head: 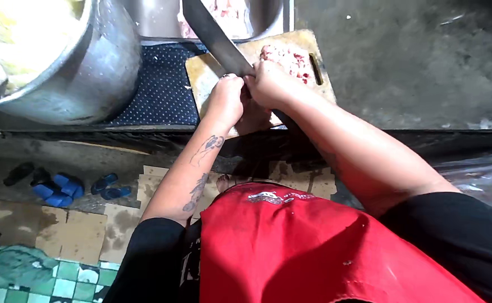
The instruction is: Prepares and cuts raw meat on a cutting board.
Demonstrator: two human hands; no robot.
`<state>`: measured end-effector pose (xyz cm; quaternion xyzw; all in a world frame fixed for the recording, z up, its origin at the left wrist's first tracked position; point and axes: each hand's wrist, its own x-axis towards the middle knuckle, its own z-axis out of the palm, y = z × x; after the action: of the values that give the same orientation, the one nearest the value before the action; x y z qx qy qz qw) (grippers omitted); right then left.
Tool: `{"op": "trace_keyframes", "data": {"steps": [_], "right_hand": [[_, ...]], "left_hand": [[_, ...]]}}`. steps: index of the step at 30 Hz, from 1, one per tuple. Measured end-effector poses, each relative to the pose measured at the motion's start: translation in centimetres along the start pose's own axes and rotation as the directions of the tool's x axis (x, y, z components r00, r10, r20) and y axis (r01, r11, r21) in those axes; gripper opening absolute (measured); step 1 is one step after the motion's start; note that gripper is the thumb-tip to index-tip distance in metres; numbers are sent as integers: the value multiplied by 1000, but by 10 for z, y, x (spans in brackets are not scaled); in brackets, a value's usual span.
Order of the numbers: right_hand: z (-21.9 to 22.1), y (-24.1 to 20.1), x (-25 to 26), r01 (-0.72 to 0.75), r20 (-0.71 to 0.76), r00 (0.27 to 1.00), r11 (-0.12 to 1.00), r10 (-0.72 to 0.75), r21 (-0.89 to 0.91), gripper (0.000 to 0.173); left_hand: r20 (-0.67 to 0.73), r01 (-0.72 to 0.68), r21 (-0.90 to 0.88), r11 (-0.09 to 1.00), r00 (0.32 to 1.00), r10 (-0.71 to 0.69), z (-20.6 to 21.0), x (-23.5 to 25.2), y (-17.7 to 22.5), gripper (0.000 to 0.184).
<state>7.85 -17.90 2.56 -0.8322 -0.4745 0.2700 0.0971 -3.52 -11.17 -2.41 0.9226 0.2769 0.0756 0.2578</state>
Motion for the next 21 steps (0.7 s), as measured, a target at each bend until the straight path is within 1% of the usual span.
{"op": "trace_keyframes", "data": {"steps": [3, 6, 9, 12, 14, 16, 17, 18, 19, 20, 21], "right_hand": [[1, 16, -19, 7, -25, 1000, 999, -7, 36, 36], [2, 48, -45, -104, -13, 994, 990, 106, 96, 37], [-3, 73, -58, -209, -29, 976, 969, 214, 131, 40], [-11, 78, -68, -225, -50, 971, 962, 235, 153, 38], [-16, 76, -80, -243, -52, 963, 939, 263, 245, 37], [-25, 77, -93, -236, -73, 958, 910, 276, 340, 37], [-30, 80, -97, -229, -92, 955, 899, 281, 372, 37], [-35, 84, -100, -223, -120, 950, 894, 289, 388, 36], [-38, 89, -103, -213, -159, 942, 894, 295, 395, 36], [-39, 95, -104, -202, -202, 934, 902, 294, 380, 36], [-39, 103, -105, -195, -252, 923, 920, 289, 340, 36]], "left_hand": [[-27, -21, -2, 1000, 999, 21, -1, -1, -1, 17], [-17, -6, -16, 1000, 1000, 6, -2, -2, -1, 18], [4, 2, 10, 1000, 1000, -2, -2, -6, -2, 18], [20, 18, 11, 1000, 1000, -18, -6, -8, -1, 17], [9, 70, -53, 996, 998, -70, -10, -6, 4, 18], [-44, 103, -170, 980, 993, -112, -9, 1, 14, 20], [-93, 82, -218, 973, 990, -105, -6, 6, 22, 20], [-160, 33, -242, 970, 984, -73, 0, 13, 30, 18], [-216, -26, -235, 972, 976, -26, 9, 21, 37, 16], [-235, -82, -210, 974, 971, 31, 18, 29, 40, 15], [-187, -107, -177, 978, 980, 73, 23, 35, 42, 15]]}}
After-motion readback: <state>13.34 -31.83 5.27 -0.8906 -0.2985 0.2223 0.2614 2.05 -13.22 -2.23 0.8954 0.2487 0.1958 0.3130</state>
